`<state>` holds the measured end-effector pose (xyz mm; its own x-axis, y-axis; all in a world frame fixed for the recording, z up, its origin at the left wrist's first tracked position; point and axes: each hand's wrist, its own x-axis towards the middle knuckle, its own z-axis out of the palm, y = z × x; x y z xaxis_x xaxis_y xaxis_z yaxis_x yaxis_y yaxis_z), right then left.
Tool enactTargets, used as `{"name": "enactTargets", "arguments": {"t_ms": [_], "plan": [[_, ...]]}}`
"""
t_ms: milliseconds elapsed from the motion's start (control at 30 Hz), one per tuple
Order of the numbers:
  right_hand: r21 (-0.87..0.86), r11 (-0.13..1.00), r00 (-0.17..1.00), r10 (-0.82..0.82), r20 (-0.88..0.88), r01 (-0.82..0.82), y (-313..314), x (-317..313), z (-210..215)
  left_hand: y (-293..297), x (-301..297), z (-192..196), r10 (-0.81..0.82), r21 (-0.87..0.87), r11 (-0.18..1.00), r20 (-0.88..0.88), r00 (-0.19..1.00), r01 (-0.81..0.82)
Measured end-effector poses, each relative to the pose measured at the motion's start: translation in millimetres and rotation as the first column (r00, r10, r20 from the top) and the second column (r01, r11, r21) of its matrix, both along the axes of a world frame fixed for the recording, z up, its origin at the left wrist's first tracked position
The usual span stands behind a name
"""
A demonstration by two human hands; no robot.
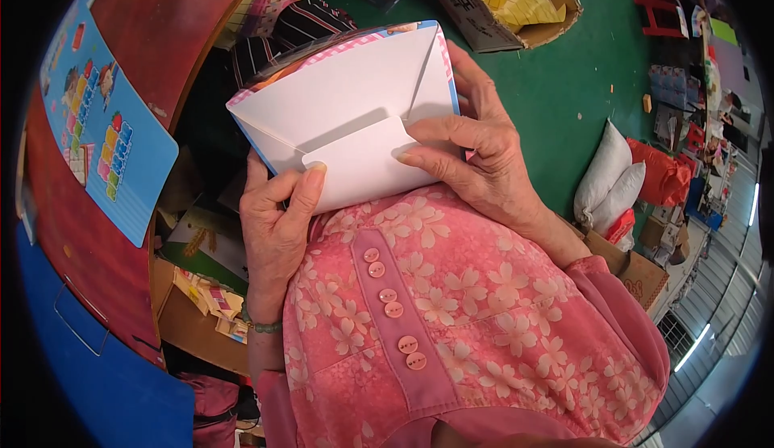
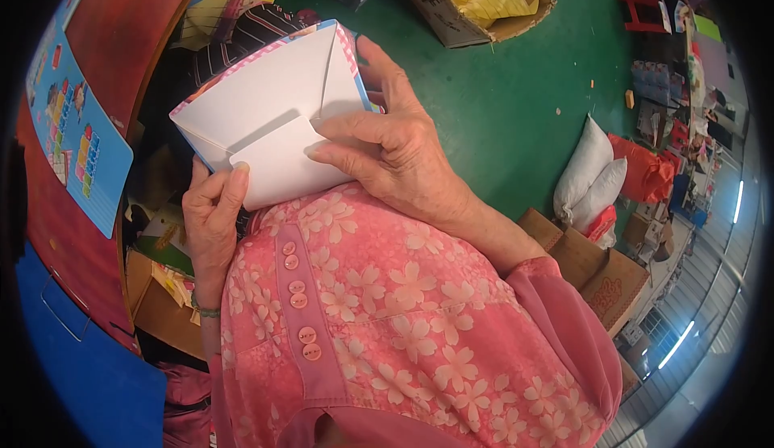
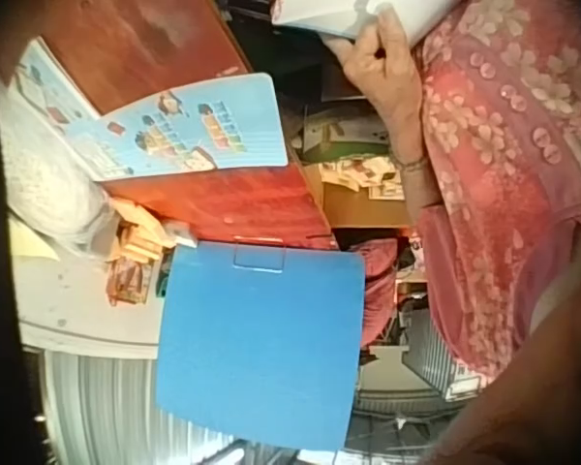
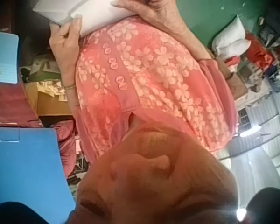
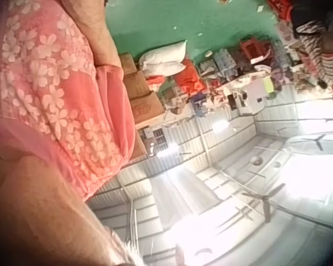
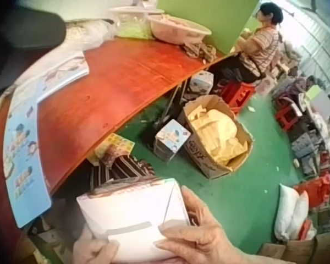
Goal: Folding cardboard boxes and filling them with small packaged items at a production workbench.
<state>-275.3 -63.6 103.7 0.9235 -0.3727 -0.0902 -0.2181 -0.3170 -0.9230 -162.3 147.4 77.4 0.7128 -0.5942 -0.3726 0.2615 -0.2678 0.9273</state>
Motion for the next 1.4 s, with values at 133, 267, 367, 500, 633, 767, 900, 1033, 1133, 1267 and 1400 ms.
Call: {"name": "enactTargets", "arguments": {"t_ms": [133, 267, 367, 500, 633, 767, 900, 1033, 1133, 1267, 1400], "plan": [[-0.23, 0.973, 0.999, 0.023, 0.034, -0.015, -1.4, -0.9, 4.3, -2.5, 1.4, 1.1, -0.037, 0.011, 0.999, 0.016, 0.999, 0.037], [-0.269, 0.963, 0.999, 0.017, -0.038, -0.026, -0.1, -6.4, 9.3, -0.8, 1.5, 6.2, -0.059, 0.032, 0.998, 0.03, 0.998, 0.058], [-0.067, 0.998, 0.994, -0.028, -0.108, 0.021, 0.9, -8.0, 8.7, -1.2, -0.1, 5.9, -0.057, 0.011, 0.998, 0.025, 0.998, 0.057], [0.082, 0.992, 0.984, -0.079, -0.159, 0.093, 4.2, -4.6, 10.3, -2.2, -2.1, 7.3, 0.002, -0.011, 1.0, -0.011, 1.0, -0.002], [0.063, 0.988, 0.989, -0.138, -0.05, 0.141, 10.9, 5.1, 7.7, -1.3, 0.6, 12.5, -0.026, 0.046, 0.999, -0.03, 0.999, 0.027], [0.052, 0.996, 0.997, -0.078, -0.009, 0.079, 6.2, 2.7, 4.4, -1.6, 0.8, 14.8, -0.04, 0.036, 0.999, 0.001, 0.999, 0.04], [0.086, 0.994, 0.997, -0.071, -0.025, 0.073, 5.3, -2.8, 6.9, 1.4, -1.4, 9.6, -0.102, 0.003, 0.995, 0.116, 0.988, 0.102], [0.084, 0.995, 0.998, -0.045, -0.043, 0.048, 2.6, -7.5, 7.1, 1.2, -3.5, 10.8, -0.098, -0.028, 0.994, 0.123, 0.988, 0.103], [0.108, 0.99, 0.986, -0.069, -0.149, 0.086, 4.8, -5.4, 13.1, -0.1, -2.8, 11.6, -0.091, -0.006, 0.996, 0.08, 0.993, 0.092], [0.127, 0.984, 0.97, -0.09, -0.227, 0.121, 5.7, -4.1, 15.4, -1.4, -0.6, 11.8, -0.104, 0.022, 0.994, 0.06, 0.993, 0.102], [0.144, 0.983, 0.961, -0.069, -0.267, 0.11, 3.6, -6.0, 16.4, -2.3, -1.3, 13.7, -0.11, 0.021, 0.994, 0.02, 0.994, 0.11]]}}
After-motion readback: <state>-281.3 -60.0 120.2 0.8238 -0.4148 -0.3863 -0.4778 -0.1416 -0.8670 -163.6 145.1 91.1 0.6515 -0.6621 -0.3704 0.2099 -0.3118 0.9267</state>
